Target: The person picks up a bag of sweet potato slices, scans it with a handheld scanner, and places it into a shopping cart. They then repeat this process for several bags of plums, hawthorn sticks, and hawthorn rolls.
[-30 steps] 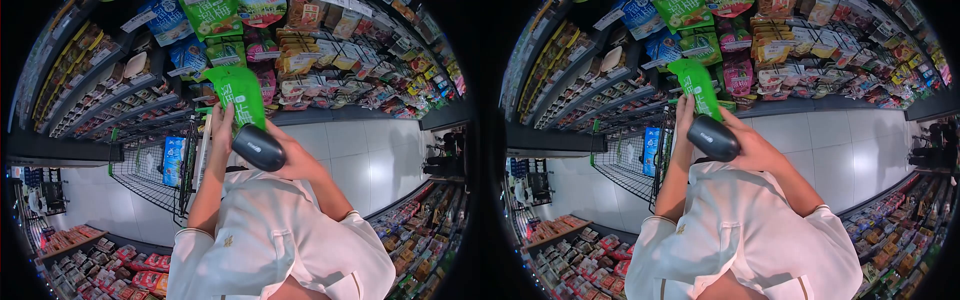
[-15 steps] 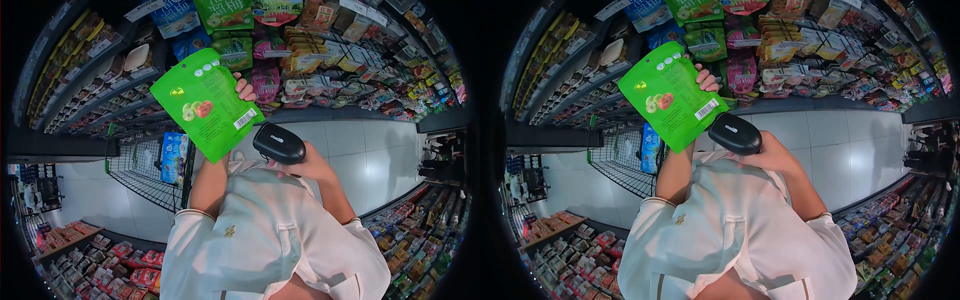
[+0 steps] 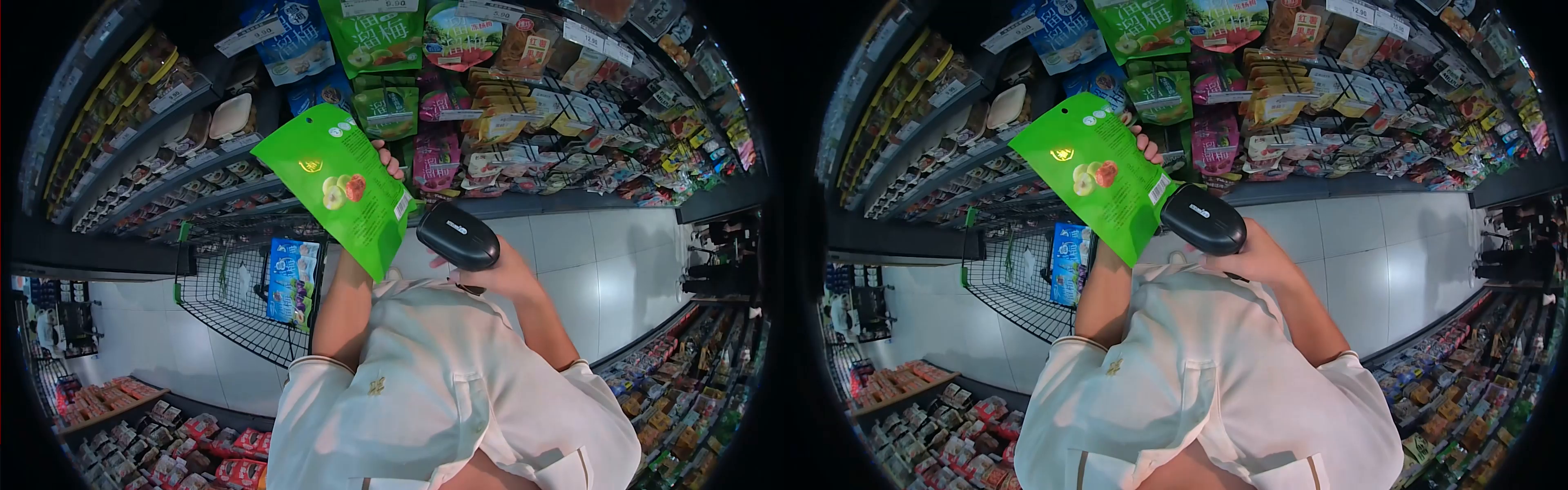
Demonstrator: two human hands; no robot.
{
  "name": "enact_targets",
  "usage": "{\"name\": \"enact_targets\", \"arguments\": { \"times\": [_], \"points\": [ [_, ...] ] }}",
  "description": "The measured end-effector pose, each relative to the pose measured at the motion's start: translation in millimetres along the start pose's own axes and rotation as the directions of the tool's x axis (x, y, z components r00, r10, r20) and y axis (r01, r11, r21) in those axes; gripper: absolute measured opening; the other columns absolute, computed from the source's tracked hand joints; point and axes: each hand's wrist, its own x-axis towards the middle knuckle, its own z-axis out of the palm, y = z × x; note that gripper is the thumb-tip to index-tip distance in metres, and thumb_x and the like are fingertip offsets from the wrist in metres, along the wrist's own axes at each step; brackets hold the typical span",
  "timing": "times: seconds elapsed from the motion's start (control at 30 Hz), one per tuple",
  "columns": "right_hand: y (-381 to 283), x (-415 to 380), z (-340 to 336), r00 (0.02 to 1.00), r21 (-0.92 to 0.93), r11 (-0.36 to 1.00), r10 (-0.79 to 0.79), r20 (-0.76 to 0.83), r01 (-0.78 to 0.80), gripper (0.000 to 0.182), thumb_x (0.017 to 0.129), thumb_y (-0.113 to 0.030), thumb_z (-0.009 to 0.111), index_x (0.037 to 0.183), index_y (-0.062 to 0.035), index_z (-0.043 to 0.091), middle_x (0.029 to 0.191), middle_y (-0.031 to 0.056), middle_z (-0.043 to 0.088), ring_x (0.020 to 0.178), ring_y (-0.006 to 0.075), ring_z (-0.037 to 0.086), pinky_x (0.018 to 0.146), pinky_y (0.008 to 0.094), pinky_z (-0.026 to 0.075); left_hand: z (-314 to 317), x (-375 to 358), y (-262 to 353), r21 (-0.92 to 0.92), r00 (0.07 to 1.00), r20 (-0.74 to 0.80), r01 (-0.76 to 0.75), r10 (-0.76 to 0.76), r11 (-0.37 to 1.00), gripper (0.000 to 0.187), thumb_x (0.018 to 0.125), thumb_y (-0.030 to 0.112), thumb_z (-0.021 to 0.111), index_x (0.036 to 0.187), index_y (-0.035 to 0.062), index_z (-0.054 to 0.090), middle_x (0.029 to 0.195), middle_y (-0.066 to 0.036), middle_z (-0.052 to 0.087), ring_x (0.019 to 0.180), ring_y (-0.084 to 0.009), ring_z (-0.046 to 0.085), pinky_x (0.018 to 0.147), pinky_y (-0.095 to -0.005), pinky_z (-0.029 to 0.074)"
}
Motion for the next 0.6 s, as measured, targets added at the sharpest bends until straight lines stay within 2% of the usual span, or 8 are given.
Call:
{"name": "enact_targets", "arguments": {
  "times": [0.1,0.17,0.2,0.23,0.33,0.43,0.57,0.6],
  "points": [
    [-8.3,0.8,10.5,0.998,-0.026,0.998,0.064,-0.02,-0.064,0.073,0.071,-0.004,0.08,0.139,-0.001,0.053,0.129,0.009,0.064,0.116,0.0139,0.058,0.102,0.0301,0.044,-25.3,1.4,3.1,0.234,0.949,-0.289,-0.06,0.128,0.97,0.043,0.1,0.037,0.051,0.125,0.0029,0.054,0.093,-0.006,0.055,0.081,-0.0189,0.053,0.072,-0.0327,0.047],
    [-17.0,11.1,12.1,0.998,-0.102,0.994,-0.04,0.052,0.045,0.092,0.068,-0.007,0.083,0.149,-0.0026,0.042,0.149,0.0099,0.048,0.13,0.0172,0.049,0.11,0.0317,0.035,-44.7,3.7,0.9,0.352,0.798,-0.543,-0.067,0.262,0.933,0.043,0.101,0.041,0.051,0.126,0.0057,0.055,0.095,-0.006,0.058,0.082,-0.0181,0.058,0.069,-0.0318,0.049],
    [-18.0,16.0,14.7,0.993,-0.107,0.989,-0.099,0.069,0.106,0.093,0.067,-0.008,0.084,0.15,-0.0026,0.041,0.151,0.0098,0.046,0.132,0.0178,0.048,0.111,0.0319,0.034,11.4,5.3,6.1,0.381,0.783,-0.554,-0.062,0.282,0.922,0.047,0.099,0.05,0.058,0.116,0.0059,0.055,0.094,-0.002,0.059,0.08,-0.0119,0.059,0.07,-0.0292,0.051],
    [-19.0,20.3,17.3,0.984,-0.111,0.98,-0.156,0.088,0.165,0.094,0.067,-0.008,0.084,0.15,-0.0025,0.041,0.153,0.0097,0.044,0.134,0.0183,0.046,0.112,0.0322,0.032,25.6,6.7,7.1,0.44,0.773,-0.552,-0.048,0.312,0.897,0.047,0.099,0.049,0.06,0.115,0.0054,0.055,0.095,-0.002,0.06,0.082,-0.0117,0.06,0.071,-0.0291,0.051],
    [-8.6,29.8,16.0,0.994,-0.165,0.98,-0.107,0.033,0.111,0.093,0.066,-0.01,0.086,0.149,-0.0033,0.043,0.151,0.0111,0.045,0.132,0.019,0.048,0.111,0.0322,0.033,37.7,13.3,10.3,0.551,0.72,-0.579,0.001,0.382,0.834,0.043,0.097,0.042,0.066,0.109,0.0025,0.053,0.1,-0.005,0.062,0.09,-0.0107,0.061,0.078,-0.0299,0.052],
    [8.0,41.8,14.8,0.995,-0.14,0.989,-0.064,-0.072,0.054,0.08,0.069,-0.009,0.086,0.141,-0.0033,0.052,0.141,0.0103,0.054,0.124,0.0177,0.053,0.107,0.0318,0.038,28.4,15.5,8.6,0.671,0.707,-0.526,0.004,0.472,0.742,0.043,0.095,0.039,0.07,0.107,0.0013,0.053,0.1,-0.006,0.063,0.09,-0.0106,0.061,0.081,-0.0272,0.05],
    [21.0,57.5,15.8,0.98,0.063,0.998,0.029,-0.198,-0.017,0.055,0.074,-0.006,0.083,0.125,-0.0023,0.062,0.115,0.0044,0.068,0.105,0.012,0.062,0.094,0.029,0.047,40.3,16.4,17.5,0.743,0.775,-0.432,0.015,0.462,0.669,0.036,0.093,0.026,0.074,0.109,0.0004,0.054,0.103,-0.007,0.064,0.091,-0.011,0.06,0.082,-0.0262,0.049],
    [19.3,60.8,18.7,0.972,0.123,0.992,0.025,-0.233,0.004,0.049,0.075,-0.002,0.082,0.12,-0.0027,0.063,0.099,0.0003,0.07,0.094,0.0079,0.062,0.085,0.0268,0.05,43.2,17.1,23.1,0.729,0.801,-0.424,0.025,0.422,0.684,0.036,0.092,0.022,0.075,0.11,0.0002,0.054,0.104,-0.008,0.065,0.092,-0.0112,0.061,0.083,-0.0264,0.049]
  ]
}}
